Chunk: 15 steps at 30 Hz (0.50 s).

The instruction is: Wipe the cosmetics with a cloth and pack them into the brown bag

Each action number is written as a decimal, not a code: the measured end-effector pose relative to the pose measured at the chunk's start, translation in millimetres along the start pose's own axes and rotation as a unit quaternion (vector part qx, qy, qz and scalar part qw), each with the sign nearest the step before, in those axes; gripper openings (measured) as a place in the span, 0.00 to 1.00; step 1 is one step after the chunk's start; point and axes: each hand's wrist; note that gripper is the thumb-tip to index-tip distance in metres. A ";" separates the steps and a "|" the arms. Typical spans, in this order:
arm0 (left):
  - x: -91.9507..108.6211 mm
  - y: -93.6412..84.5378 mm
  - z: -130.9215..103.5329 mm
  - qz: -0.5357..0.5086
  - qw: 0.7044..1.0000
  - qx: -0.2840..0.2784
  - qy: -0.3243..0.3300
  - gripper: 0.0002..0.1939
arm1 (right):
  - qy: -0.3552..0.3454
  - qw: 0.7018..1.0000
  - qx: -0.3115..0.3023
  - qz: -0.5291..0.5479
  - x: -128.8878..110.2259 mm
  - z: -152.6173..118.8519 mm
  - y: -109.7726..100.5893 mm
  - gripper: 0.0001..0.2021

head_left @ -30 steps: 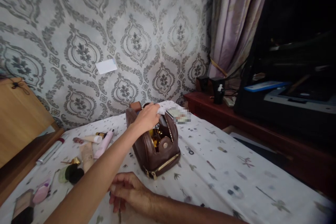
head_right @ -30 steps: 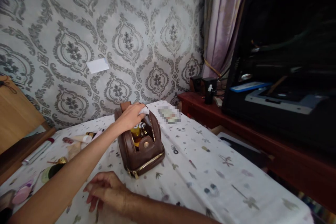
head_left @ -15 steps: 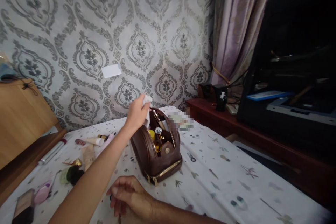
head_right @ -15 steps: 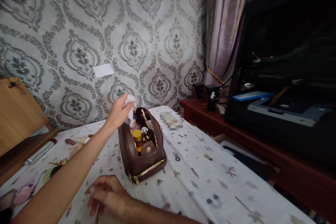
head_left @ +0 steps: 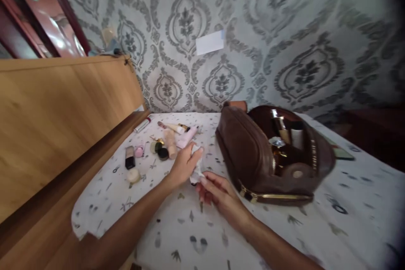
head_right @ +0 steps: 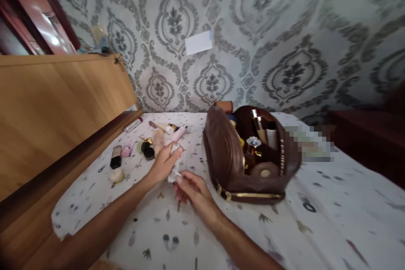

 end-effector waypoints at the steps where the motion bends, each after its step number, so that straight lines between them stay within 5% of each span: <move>1: -8.2 -4.2 -6.0 0.006 1.000 0.006 -0.008 0.15 | 0.001 1.000 -0.002 0.000 -0.7 -0.4 0.4 0.23; 7: -42.0 -43.1 -16.5 0.058 0.994 0.081 -0.044 0.19 | 0.015 0.999 0.027 -0.012 -1.9 -0.7 3.4 0.24; 10: -56.1 -73.8 -16.3 0.094 0.981 0.153 -0.076 0.11 | 0.021 0.999 0.036 -0.027 -2.0 -0.4 4.9 0.25; 15: -82.1 -130.7 -14.0 0.174 0.946 0.219 -0.163 0.14 | 0.040 0.996 0.020 -0.079 -1.0 5.1 6.1 0.26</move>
Point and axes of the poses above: each hand's wrist, its own z-axis towards the middle knuckle, its own y-axis out of the palm, x = y × z, and after that the axes turned 14 degrees about -x, right-handed
